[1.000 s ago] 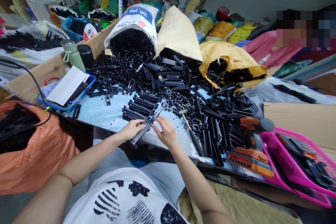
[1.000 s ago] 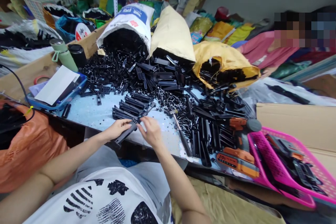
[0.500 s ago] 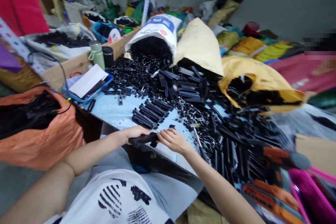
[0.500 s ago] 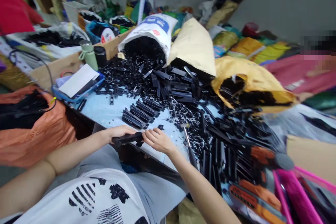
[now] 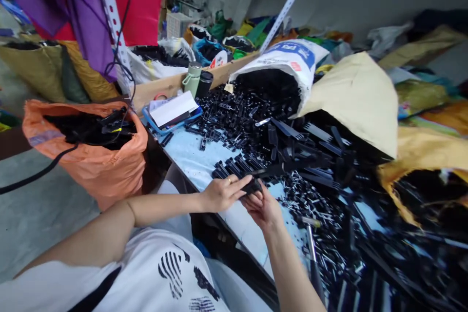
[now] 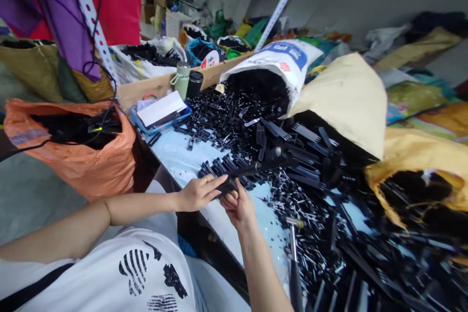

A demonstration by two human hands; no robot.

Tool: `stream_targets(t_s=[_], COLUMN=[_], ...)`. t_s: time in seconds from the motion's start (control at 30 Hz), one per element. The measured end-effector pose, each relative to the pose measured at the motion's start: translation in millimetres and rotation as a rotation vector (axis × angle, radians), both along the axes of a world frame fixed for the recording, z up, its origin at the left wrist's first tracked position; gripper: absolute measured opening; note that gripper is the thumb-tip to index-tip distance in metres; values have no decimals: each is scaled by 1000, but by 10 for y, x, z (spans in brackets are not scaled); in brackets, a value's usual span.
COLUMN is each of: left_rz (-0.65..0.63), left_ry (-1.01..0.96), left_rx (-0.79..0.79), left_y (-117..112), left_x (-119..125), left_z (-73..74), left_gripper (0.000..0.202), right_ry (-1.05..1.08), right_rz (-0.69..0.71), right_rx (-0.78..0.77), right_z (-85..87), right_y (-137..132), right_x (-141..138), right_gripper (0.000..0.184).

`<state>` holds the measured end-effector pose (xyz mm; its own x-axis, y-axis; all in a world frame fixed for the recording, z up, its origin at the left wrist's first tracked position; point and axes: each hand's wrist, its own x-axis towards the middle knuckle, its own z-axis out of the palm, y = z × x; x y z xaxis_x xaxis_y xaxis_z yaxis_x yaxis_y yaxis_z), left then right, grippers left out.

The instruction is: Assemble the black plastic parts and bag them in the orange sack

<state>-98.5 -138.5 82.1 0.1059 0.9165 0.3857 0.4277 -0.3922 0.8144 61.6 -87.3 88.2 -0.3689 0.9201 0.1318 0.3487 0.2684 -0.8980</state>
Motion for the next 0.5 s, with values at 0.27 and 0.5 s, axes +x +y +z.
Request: stream_targets(t_s=[0.27, 0.5], left_rz=[-64, -87], left_ry=[-139, -188], left_rx=[-63, -183], left_y=[37, 21], left_x=[-115, -125], left_z=[50, 4], left_gripper=[42, 45], right_ry=[26, 5], right_rz=[-182, -118], right_rx=[91, 7], right_z=[57, -10], right_y=[-102, -137], right_x=[12, 30], right_gripper=[44, 48])
